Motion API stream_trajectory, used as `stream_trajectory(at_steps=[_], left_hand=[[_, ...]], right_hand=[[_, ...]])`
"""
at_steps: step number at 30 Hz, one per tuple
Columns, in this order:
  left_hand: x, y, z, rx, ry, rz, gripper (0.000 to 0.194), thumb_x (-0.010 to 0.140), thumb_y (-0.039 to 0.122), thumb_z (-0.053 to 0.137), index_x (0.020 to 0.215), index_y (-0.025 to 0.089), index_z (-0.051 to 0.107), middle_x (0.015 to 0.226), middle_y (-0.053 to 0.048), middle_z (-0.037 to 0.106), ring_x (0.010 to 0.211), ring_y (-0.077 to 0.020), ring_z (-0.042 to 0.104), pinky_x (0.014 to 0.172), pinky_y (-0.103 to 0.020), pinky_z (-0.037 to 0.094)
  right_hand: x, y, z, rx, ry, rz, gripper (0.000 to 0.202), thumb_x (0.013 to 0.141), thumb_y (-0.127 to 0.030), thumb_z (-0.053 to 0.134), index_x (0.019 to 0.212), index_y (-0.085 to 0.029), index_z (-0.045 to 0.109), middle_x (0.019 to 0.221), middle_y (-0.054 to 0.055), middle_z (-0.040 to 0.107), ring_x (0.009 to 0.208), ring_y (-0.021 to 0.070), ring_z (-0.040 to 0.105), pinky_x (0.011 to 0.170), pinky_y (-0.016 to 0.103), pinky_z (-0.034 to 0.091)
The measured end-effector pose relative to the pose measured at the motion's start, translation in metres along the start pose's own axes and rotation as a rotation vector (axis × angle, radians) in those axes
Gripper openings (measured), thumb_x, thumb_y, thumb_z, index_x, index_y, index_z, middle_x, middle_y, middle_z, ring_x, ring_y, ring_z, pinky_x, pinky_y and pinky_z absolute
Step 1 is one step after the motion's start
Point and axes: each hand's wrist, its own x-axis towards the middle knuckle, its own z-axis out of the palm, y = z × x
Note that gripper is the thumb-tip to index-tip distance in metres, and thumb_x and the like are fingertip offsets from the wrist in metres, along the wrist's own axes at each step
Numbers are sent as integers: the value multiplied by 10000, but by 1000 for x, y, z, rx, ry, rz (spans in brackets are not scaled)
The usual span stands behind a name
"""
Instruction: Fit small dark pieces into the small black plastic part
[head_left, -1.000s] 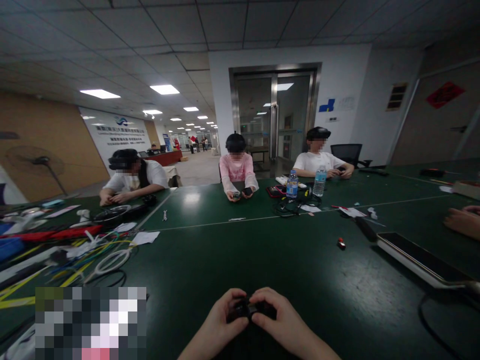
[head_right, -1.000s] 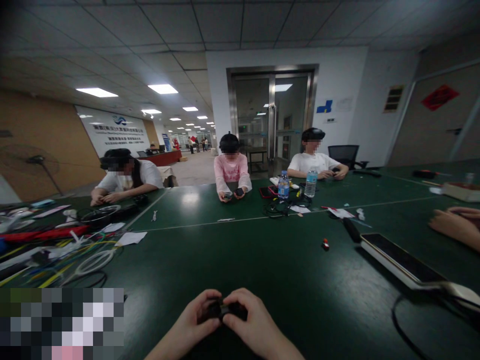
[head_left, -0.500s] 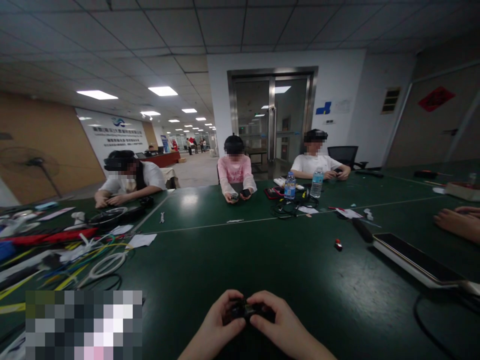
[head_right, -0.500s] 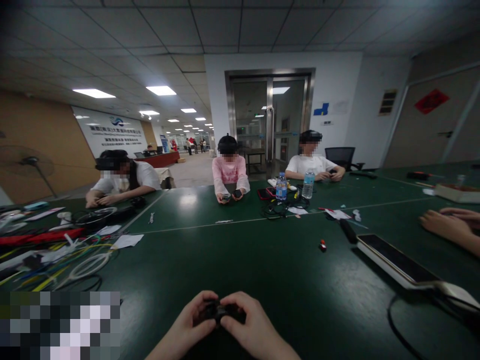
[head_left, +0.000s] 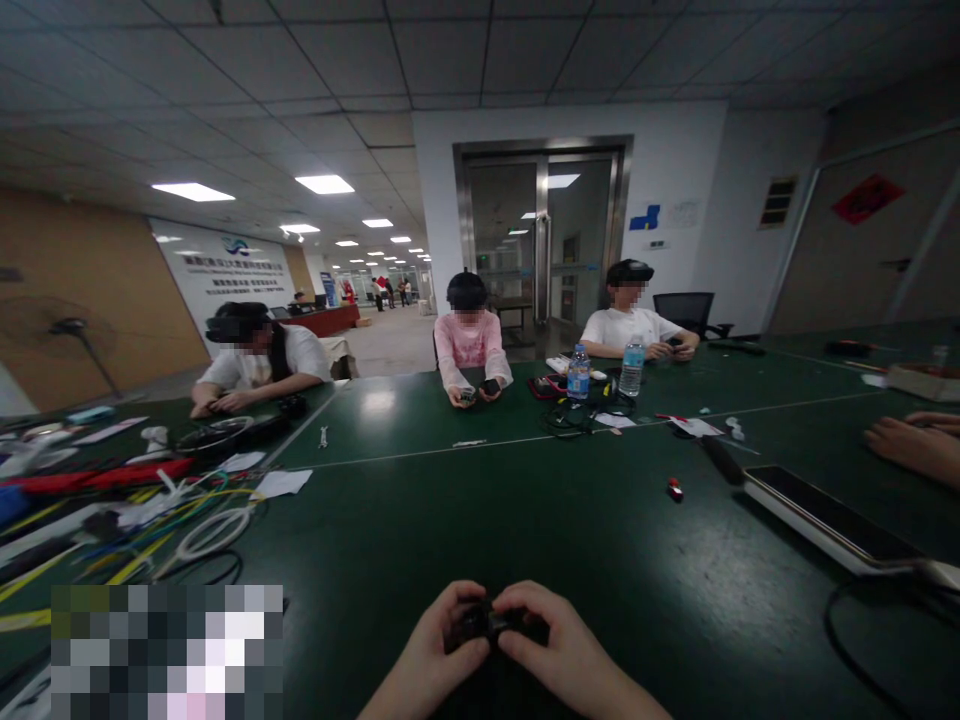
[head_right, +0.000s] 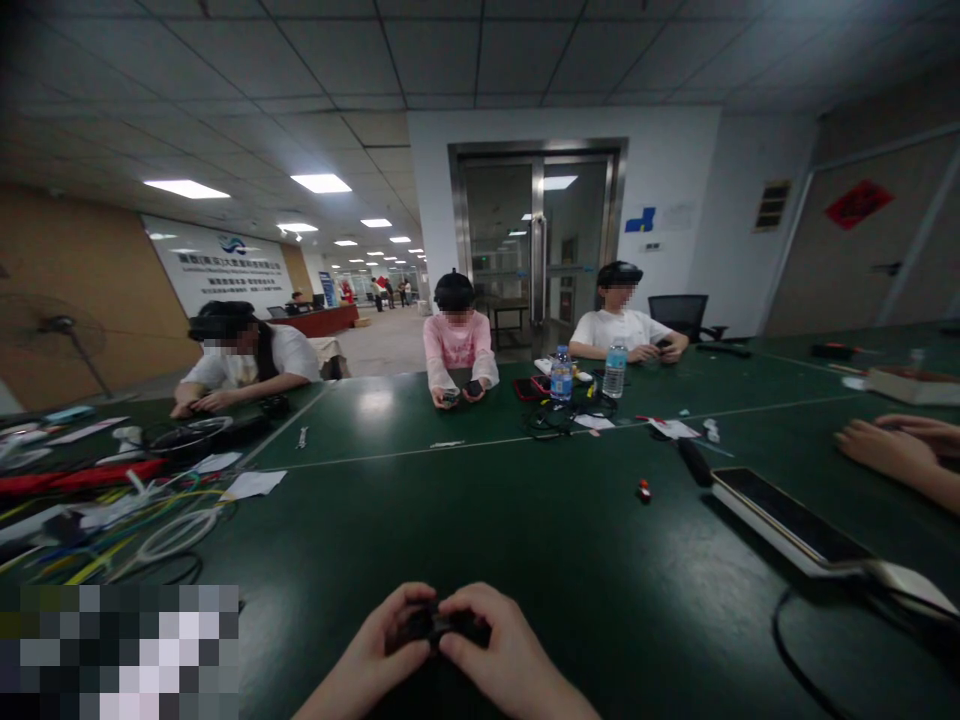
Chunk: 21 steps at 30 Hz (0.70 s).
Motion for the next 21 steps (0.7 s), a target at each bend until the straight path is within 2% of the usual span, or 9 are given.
stream_trajectory(at_steps=[8,21], left_hand=[[1,-2,-1,-5,-3,7,437,716,369,710,1056,214,482,960,-52,607,885,-200,577,748,-301,420],[0,-4,-3,-13,-38,20,410,752,316,688,1089,220,474,1020,-57,603,962,-216,565,810,-327,412]], right_hand=[[-1,-4,1,-8,3,-5,227,720,-179,627,939,-232,656,977,26,641,912,197,600,793,297,453],[-1,-4,1,-13,1,-5,238,718,-182,628,948,-241,653,979,22,634,903,195,596,790,297,453]])
